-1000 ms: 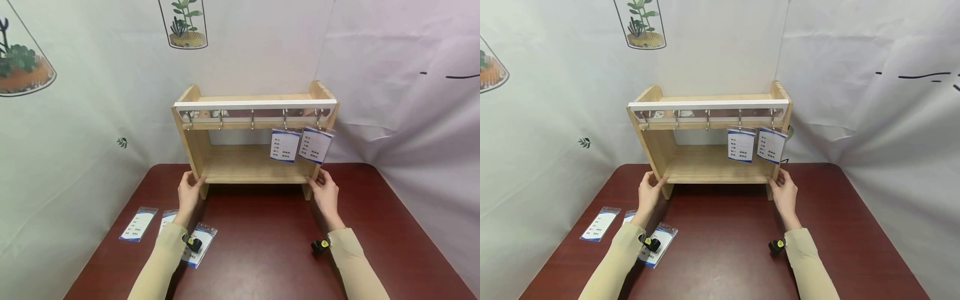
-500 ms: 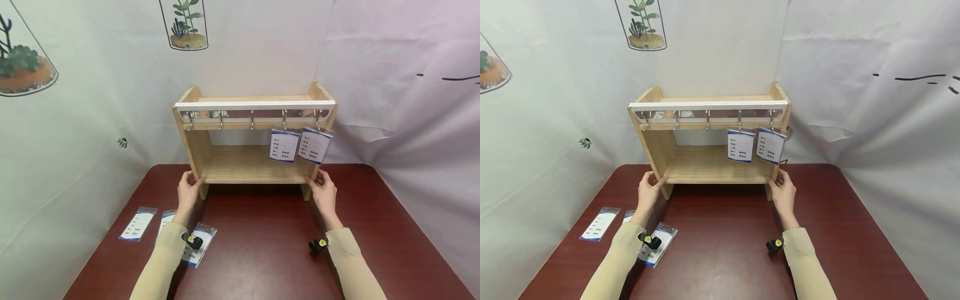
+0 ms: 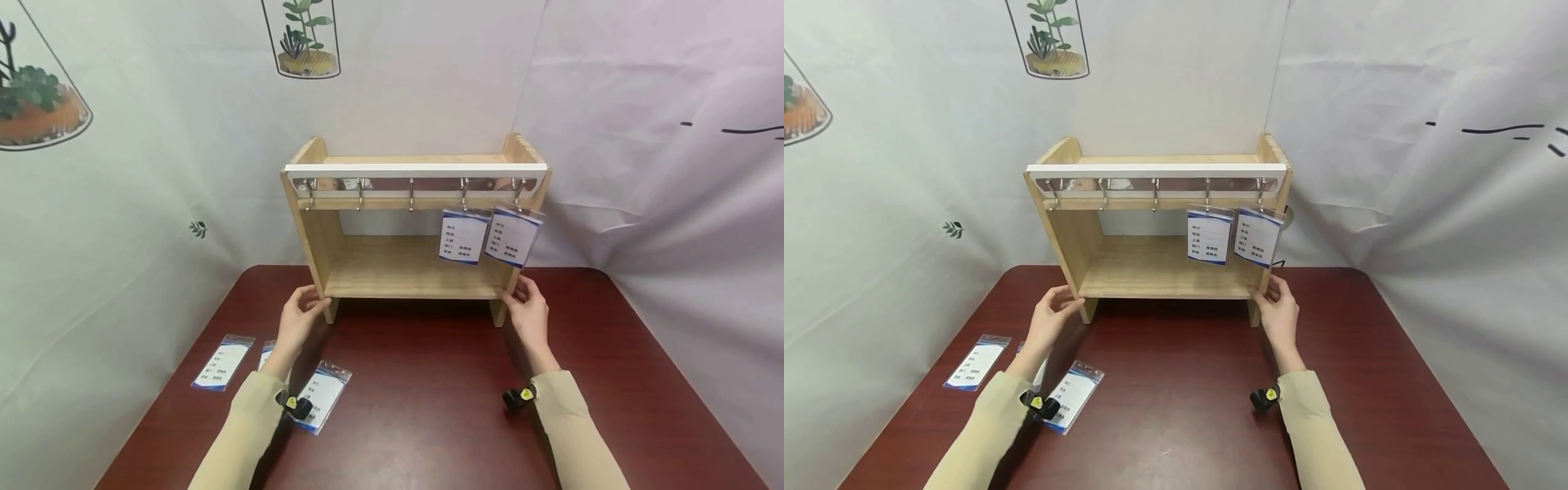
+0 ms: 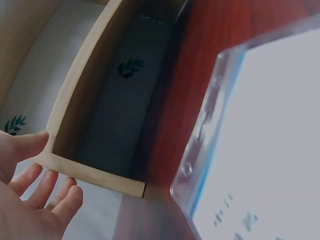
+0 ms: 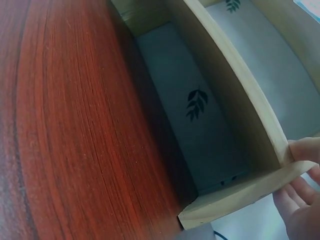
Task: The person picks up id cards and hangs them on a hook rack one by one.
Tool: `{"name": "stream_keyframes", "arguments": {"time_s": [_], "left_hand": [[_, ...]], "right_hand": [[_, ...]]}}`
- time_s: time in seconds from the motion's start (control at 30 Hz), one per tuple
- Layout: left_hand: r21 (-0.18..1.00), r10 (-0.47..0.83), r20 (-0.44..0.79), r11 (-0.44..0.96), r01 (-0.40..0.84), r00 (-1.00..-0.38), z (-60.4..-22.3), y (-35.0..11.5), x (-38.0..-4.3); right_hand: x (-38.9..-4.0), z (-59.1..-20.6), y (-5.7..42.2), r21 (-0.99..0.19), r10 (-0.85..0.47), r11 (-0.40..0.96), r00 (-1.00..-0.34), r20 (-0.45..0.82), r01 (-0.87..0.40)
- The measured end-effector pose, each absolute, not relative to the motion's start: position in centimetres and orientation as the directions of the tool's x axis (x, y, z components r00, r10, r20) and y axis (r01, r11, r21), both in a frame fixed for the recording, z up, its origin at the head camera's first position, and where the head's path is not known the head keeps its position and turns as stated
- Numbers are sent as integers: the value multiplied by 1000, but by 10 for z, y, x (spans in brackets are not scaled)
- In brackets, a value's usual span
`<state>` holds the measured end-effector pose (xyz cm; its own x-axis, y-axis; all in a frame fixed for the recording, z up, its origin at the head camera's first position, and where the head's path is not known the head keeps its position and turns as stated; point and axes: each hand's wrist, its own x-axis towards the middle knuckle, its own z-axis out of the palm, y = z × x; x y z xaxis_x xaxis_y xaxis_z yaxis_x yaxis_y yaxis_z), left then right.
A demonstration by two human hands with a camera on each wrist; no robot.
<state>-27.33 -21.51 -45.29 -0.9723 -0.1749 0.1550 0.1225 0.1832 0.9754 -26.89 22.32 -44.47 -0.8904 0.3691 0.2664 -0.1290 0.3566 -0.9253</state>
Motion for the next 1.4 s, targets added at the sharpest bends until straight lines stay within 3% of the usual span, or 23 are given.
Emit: {"name": "stream_keyframes", "arguments": {"time_s": [0.67,1.07,1.4], "left_hand": [[841,33,-15,541,5,-999,-469,-240,-235],[741,251,-1,651,168,-968,-470,-244,-220],[681,438,-3,659,319,-899,-465,-246,-216]], "right_hand": [[-271,-447,224,-941,385,315,-889,248,-126],[-273,-448,223,-951,379,284,-897,228,-122],[-272,-448,224,-952,381,283,-897,226,-120]]}}
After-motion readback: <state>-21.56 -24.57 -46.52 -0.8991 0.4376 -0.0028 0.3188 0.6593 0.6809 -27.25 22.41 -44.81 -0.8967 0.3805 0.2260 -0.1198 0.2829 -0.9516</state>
